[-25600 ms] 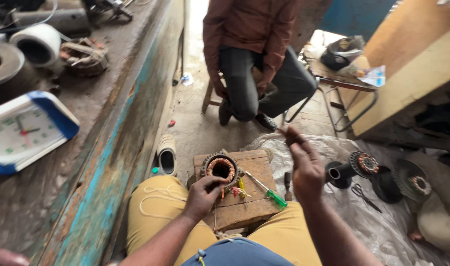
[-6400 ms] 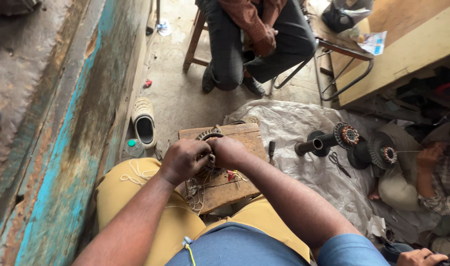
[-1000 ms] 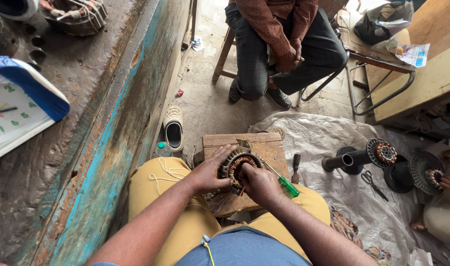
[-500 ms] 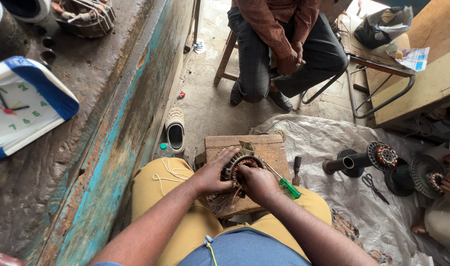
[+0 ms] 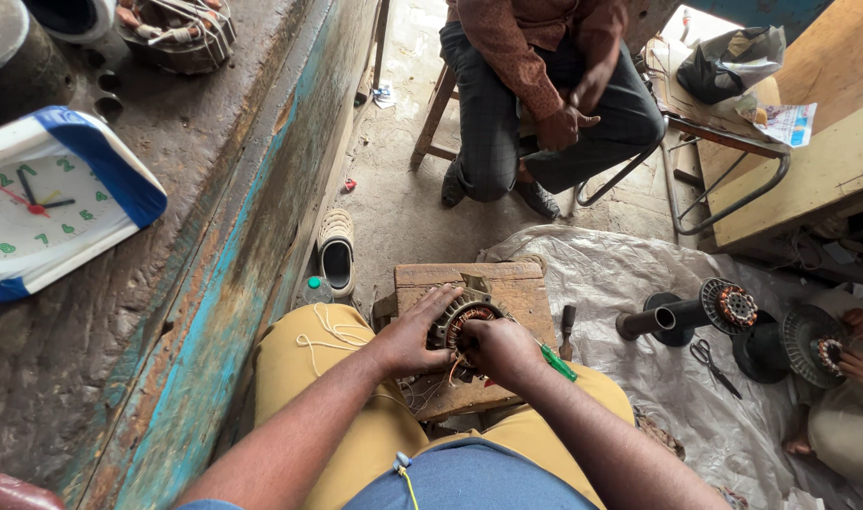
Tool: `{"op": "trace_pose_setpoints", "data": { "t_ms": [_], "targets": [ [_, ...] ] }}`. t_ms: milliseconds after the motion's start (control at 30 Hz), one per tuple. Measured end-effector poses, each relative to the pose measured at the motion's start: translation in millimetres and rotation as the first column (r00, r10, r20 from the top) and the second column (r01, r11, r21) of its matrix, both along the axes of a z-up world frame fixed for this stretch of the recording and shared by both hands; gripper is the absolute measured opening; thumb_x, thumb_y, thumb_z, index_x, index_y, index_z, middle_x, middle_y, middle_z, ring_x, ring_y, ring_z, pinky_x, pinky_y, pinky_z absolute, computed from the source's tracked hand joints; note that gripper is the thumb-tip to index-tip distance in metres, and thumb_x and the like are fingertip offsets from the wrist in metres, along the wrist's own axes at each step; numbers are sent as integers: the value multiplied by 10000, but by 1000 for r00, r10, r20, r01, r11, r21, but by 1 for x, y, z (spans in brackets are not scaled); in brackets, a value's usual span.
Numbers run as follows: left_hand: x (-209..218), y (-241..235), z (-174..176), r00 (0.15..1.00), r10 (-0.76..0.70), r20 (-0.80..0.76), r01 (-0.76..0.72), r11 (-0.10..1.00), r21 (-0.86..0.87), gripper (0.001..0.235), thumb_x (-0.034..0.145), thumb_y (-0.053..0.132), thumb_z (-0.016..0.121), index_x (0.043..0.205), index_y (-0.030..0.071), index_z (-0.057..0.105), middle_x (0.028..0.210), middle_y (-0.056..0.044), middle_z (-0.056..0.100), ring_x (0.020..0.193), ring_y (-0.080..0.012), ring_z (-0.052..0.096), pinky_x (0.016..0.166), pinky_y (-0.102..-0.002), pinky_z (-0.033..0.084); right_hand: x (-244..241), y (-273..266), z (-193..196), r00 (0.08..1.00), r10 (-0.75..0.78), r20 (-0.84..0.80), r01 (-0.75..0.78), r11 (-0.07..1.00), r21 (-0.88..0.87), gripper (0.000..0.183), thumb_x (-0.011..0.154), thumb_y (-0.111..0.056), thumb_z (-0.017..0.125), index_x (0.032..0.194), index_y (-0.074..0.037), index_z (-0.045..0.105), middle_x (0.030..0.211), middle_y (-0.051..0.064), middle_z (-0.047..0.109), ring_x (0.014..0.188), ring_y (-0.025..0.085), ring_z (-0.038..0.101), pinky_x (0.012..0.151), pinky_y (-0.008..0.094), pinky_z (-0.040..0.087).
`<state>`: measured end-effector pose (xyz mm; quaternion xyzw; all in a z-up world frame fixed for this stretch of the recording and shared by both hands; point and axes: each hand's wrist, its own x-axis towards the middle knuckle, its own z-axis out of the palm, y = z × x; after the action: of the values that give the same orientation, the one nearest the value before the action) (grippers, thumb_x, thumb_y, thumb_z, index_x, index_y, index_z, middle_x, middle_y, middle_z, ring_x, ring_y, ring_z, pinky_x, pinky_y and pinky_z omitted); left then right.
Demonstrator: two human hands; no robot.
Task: The person sits on the floor and works on a motor stator placed on a small wooden stool. They use a screwdriver to adjust the copper windings and tie them with a white string. Another person is visible in the background working on a similar component.
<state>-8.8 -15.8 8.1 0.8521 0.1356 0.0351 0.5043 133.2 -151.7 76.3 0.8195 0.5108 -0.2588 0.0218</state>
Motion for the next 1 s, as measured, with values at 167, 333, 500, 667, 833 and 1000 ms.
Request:
{"op": "trace_pose_setpoints", "data": {
  "t_ms": [167,333,500,667,833,1000],
  "targets": [
    [0,0,4,999,0,-40,0,1000,-7,1112,732,355,839,1624,287,179,1722,-100,178,1590,-279,162,1274,-428,195,12,-8,-11,998,47,34,-48,998,28,181,884,-305,725,1040,-223,763,883,60,759,847,280,743,794,444,589],
    [-2,1,7,1000,1,-20,-2,1000,-19,1104,741,340,839,1629,290,185,1718,-108,181,1597,-288,150,1278,-430,201,16,-17,-6,993,115,-7,-114,992,49,223,896,-276,704,1108,-259,770,990,31,763,909,260,739,837,418,576],
    [0,0,6,998,2,-68,-3,1000,-27,1104,735,326,834,1626,299,182,1717,-101,168,1589,-282,144,1273,-426,189,7,-14,-4,976,201,87,-202,979,4,406,771,-130,798,1153,-257,743,1131,-1,706,999,229,712,856,387,574],
    [0,4,0,1000,-4,-4,3,1000,-3,1092,737,317,829,1626,257,198,1713,-119,190,1591,-292,147,1275,-426,199,4,-11,-6,970,210,122,-222,971,92,528,654,-142,868,1153,-257,736,1102,-8,705,964,249,723,783,398,588],
    [5,3,-6,1000,-3,-11,3,1000,22,1097,721,292,843,1610,256,203,1695,-115,221,1582,-290,146,1270,-409,196,7,-15,-15,932,294,212,-325,937,131,345,696,-175,847,1024,-194,739,1063,38,681,889,279,721,706,418,589],
    [6,3,1,999,3,-39,-4,1000,-13,1101,710,249,846,1602,270,201,1687,-104,223,1580,-271,149,1271,-395,173,4,-14,-16,918,305,252,-337,937,96,218,806,-224,784,996,-155,701,1052,48,656,856,250,726,672,396,597]
  ]
}}
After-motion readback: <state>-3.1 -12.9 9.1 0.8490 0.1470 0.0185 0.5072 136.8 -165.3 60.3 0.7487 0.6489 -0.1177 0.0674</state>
